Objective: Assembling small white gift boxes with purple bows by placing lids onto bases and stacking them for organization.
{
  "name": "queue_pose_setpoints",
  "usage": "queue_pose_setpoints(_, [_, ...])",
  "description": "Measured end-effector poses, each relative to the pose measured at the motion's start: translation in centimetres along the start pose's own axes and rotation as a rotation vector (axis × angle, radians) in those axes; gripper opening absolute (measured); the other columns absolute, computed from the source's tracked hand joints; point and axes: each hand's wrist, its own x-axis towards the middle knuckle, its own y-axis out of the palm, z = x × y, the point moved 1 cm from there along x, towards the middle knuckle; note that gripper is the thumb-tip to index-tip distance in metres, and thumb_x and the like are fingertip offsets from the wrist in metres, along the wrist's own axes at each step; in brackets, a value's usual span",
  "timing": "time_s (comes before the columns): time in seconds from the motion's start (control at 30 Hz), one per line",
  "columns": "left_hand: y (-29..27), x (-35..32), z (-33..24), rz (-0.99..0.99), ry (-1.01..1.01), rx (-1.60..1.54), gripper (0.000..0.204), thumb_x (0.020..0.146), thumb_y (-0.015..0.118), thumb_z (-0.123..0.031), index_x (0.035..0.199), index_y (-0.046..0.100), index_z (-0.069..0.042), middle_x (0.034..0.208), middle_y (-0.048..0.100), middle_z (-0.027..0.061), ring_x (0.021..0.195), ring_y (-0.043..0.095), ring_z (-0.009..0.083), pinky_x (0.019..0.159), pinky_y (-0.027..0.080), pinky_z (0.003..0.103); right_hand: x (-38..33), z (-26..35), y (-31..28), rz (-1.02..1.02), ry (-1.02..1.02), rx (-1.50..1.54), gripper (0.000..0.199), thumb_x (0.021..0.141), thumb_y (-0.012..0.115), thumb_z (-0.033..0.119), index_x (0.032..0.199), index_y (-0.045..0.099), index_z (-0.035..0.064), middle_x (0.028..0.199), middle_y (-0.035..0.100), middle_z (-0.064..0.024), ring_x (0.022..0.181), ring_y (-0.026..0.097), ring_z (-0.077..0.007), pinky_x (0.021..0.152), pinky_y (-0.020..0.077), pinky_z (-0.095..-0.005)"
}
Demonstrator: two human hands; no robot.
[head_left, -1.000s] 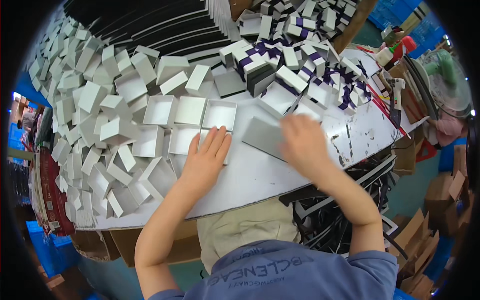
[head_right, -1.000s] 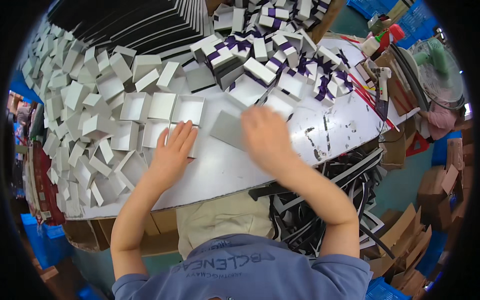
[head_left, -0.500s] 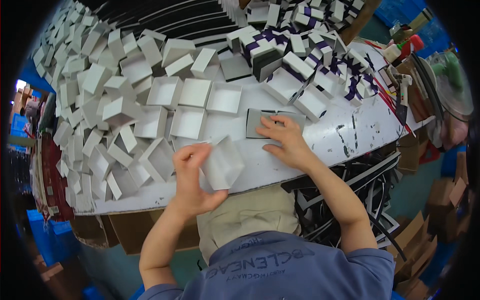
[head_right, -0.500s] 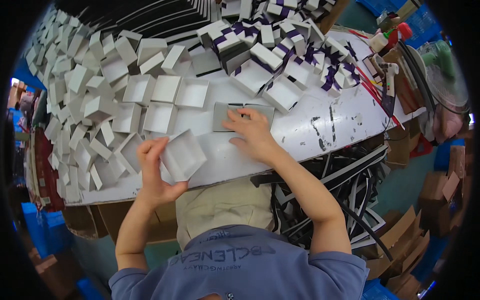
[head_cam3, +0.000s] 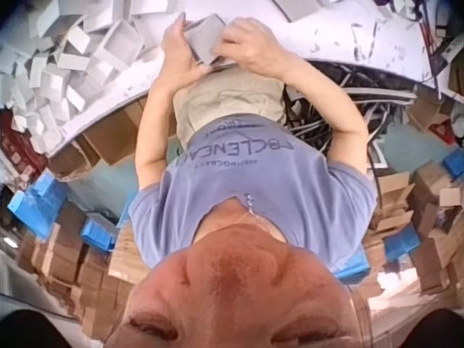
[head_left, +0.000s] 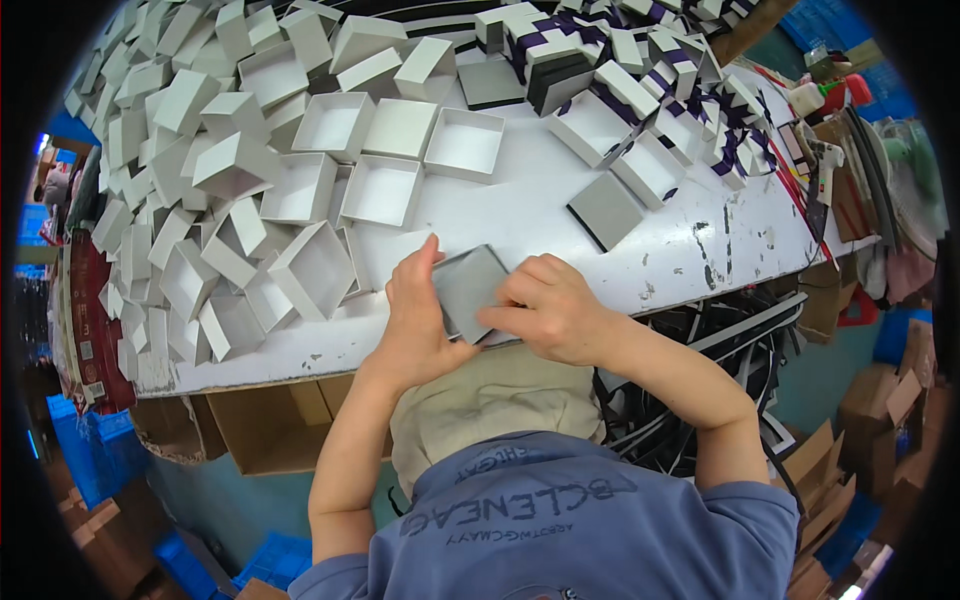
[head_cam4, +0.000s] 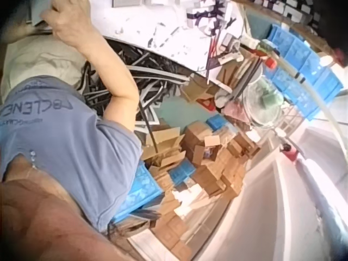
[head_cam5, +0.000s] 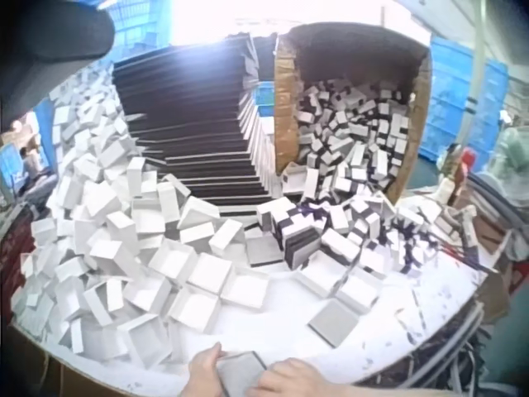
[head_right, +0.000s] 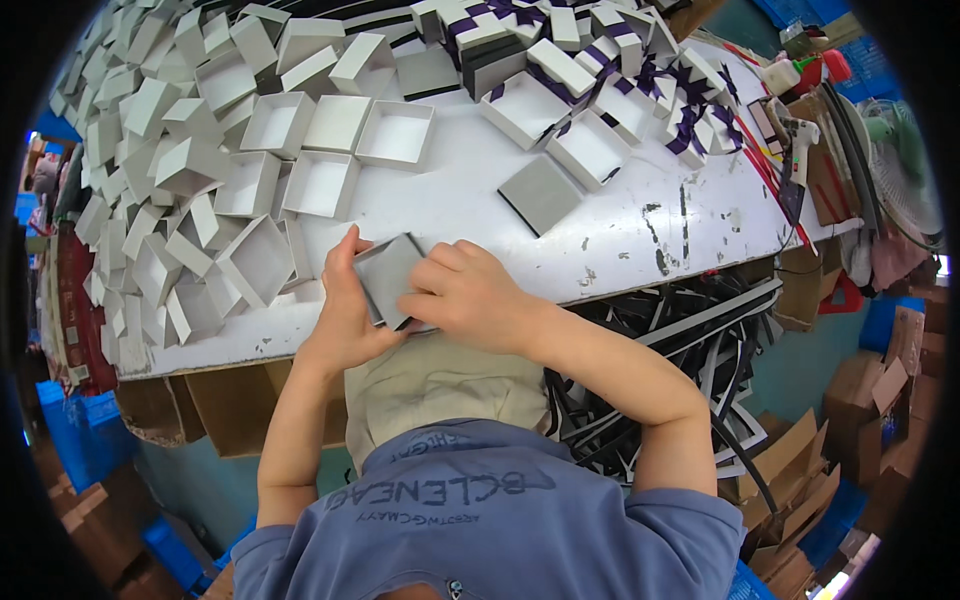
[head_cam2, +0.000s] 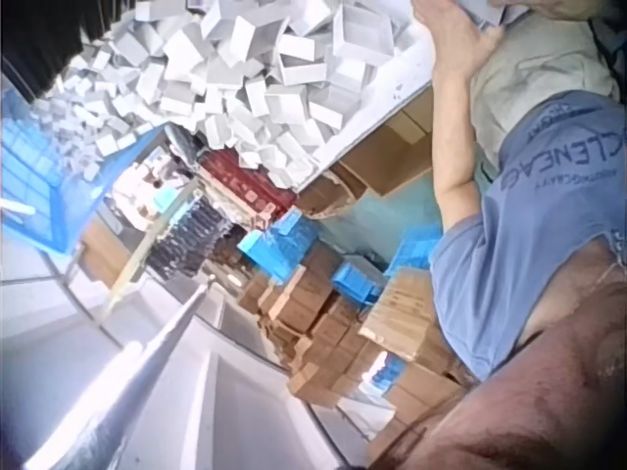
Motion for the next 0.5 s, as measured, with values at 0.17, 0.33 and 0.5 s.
queue_pose_setpoints(0.17, [0.2,0.2,0.6,-0.054,0.218,-0.027,0.091,0.064,0.077,-0.028,0.136,0.026,-0.007,0.13,0.036,0.0171,0.117,0.035,0.035,0.096,0.028,0.045,1.4,-2.8,-1.7,0.07,0.146,0.286,0.02,0.07,0.067,0.012,0.09,0.066,0.0133,0.091,0.055,-0.0037,0.091,0.054,-0.0223,0.073,0.0416,-0.0321])
queue_pose_setpoints(0.33, [-0.9,0.4,-0.2,0.006,0.227,-0.019,0.049,0.072,0.071,-0.025,0.118,0.057,-0.016,0.135,0.042,0.0077,0.12,0.035,0.0352,0.095,0.029,0.045,1.0,-10.3,-4.6,-0.101,0.333,-0.578,0.025,0.067,0.071,0.009,0.091,0.062,0.009,0.098,0.057,-0.008,0.096,0.053,-0.023,0.079,0.0433,-0.0361])
queue_pose_setpoints(0.5, [-2.7,0.4,-1.2,0.205,0.313,0.298,0.049,0.072,0.073,-0.022,0.117,0.057,-0.01,0.134,0.043,0.0128,0.12,0.038,0.0389,0.096,0.033,0.049,3.1,-6.5,-5.1,-0.455,0.474,0.209,0.031,0.073,0.066,0.008,0.103,0.056,0.0042,0.092,0.059,-0.0076,0.083,0.059,-0.0211,0.072,0.0466,-0.0286])
